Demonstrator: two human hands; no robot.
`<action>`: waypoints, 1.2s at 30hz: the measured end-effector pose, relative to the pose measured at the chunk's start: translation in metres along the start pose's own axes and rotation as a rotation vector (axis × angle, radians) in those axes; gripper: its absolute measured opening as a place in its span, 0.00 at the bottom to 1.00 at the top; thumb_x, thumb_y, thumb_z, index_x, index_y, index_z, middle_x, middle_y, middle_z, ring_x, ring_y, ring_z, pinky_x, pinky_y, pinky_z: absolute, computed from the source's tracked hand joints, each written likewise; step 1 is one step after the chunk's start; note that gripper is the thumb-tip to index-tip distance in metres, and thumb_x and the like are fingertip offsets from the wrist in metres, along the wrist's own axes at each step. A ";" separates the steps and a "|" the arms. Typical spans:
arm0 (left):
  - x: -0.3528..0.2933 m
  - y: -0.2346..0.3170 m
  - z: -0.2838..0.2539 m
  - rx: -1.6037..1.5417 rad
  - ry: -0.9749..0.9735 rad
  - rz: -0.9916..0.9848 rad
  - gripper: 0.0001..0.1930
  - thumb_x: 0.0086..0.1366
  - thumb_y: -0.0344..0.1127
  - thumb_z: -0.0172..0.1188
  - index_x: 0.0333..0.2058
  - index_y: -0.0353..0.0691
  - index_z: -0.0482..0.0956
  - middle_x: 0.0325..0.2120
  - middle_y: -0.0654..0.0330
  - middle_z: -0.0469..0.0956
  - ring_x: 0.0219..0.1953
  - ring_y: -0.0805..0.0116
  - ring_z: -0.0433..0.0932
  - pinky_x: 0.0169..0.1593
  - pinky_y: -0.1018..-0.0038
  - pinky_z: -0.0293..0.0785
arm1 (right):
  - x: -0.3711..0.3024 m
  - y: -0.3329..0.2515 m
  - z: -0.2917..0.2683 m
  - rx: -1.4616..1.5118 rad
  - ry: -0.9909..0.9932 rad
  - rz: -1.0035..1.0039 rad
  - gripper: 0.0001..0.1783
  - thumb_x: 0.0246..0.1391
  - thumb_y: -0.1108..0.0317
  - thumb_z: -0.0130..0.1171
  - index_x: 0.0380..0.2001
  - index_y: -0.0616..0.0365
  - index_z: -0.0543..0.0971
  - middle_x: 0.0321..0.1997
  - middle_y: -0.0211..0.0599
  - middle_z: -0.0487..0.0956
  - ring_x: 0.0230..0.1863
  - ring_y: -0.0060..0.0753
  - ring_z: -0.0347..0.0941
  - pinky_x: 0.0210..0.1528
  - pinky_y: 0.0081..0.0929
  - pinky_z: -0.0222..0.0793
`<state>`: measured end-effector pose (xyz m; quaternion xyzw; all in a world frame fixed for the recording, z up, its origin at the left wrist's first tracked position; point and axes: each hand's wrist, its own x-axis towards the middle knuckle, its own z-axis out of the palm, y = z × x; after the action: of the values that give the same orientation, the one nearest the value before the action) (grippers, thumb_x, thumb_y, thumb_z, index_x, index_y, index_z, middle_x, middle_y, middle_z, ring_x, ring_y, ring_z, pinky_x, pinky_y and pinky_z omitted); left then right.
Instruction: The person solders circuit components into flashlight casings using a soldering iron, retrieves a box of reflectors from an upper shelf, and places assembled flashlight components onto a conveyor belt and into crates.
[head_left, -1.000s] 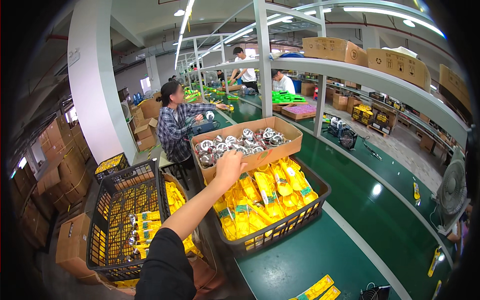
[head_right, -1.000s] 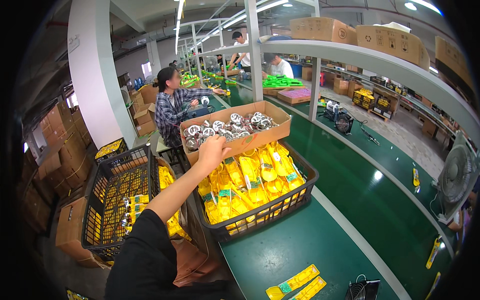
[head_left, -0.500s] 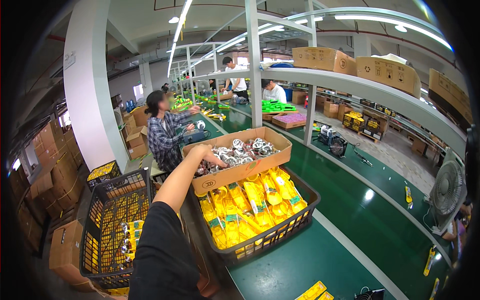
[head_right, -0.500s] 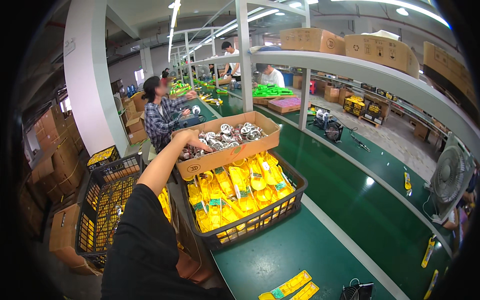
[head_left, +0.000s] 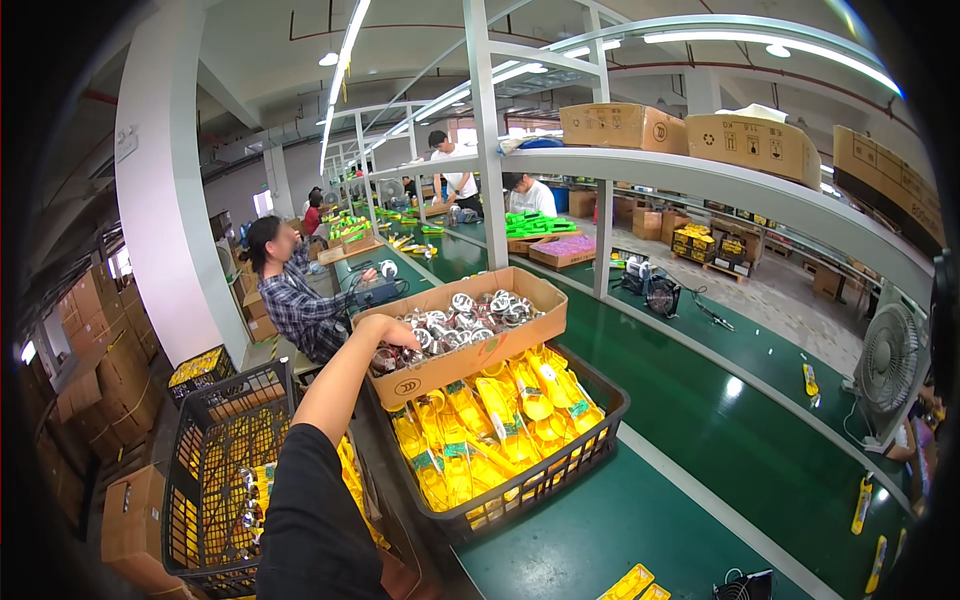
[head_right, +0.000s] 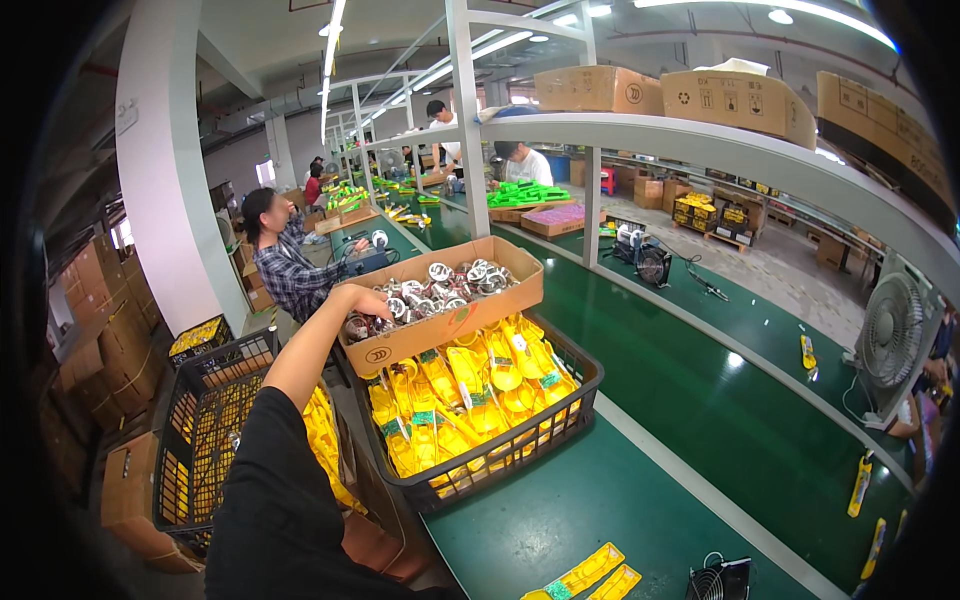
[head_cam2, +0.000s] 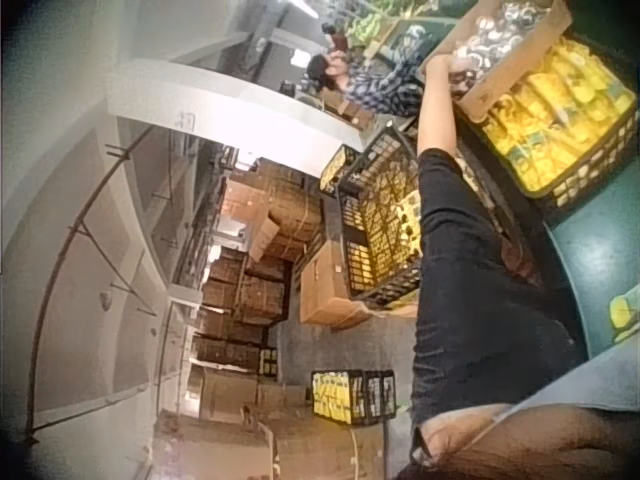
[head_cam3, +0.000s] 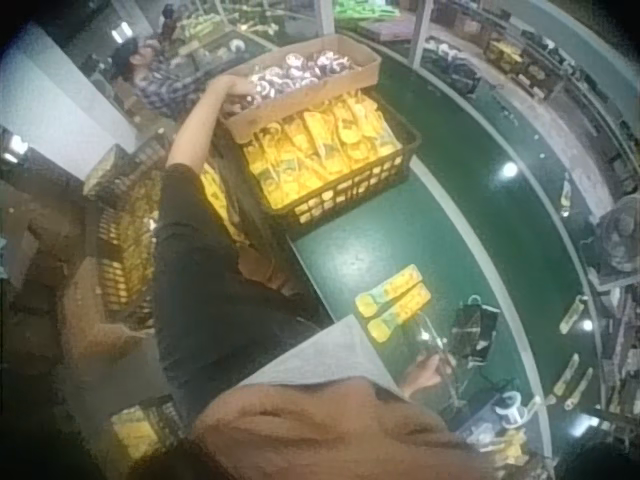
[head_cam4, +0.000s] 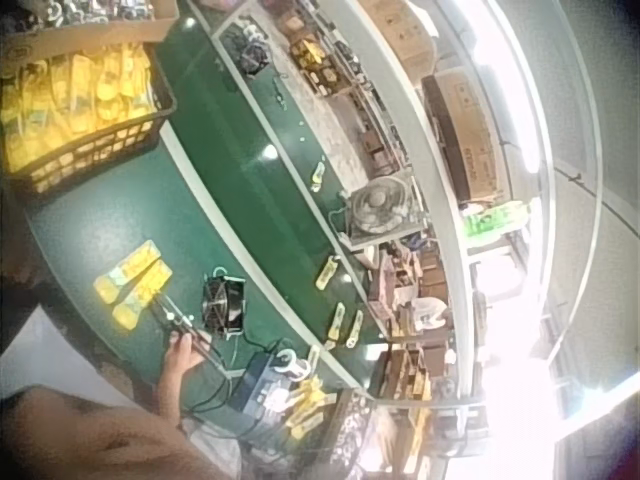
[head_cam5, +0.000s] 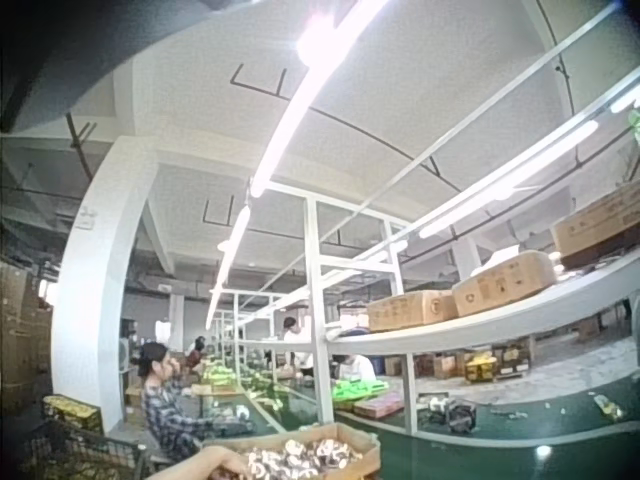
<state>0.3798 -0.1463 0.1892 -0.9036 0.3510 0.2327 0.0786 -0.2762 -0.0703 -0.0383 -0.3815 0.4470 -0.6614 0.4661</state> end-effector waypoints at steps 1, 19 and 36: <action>0.000 -0.003 0.002 -0.020 0.030 0.023 0.44 0.41 0.59 0.52 0.54 0.41 0.52 0.55 0.56 0.53 0.53 0.58 0.59 0.52 0.68 0.57 | 0.003 -0.001 -0.003 0.002 0.002 -0.004 0.13 0.46 0.68 0.50 0.37 0.54 0.65 0.34 0.32 0.67 0.27 0.19 0.62 0.25 0.15 0.59; 0.028 -0.038 0.016 -0.197 0.428 0.451 0.27 0.37 0.36 0.62 0.41 0.38 0.70 0.37 0.51 0.70 0.39 0.63 0.70 0.41 0.72 0.67 | 0.035 0.002 0.009 -0.148 -0.228 -0.087 0.13 0.46 0.71 0.50 0.37 0.60 0.65 0.30 0.33 0.69 0.24 0.20 0.64 0.22 0.16 0.59; 0.008 -0.028 0.015 -0.441 1.422 0.531 0.15 0.30 0.26 0.58 0.23 0.39 0.68 0.38 0.50 0.65 0.45 0.52 0.63 0.48 0.69 0.59 | 0.038 -0.004 0.006 -0.171 -0.182 -0.050 0.11 0.44 0.70 0.52 0.33 0.60 0.65 0.24 0.32 0.68 0.20 0.20 0.63 0.21 0.16 0.60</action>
<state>0.3985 -0.1264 0.1718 -0.7164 0.4668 -0.3255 -0.4036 -0.2827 -0.1071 -0.0290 -0.4891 0.4482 -0.5949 0.4539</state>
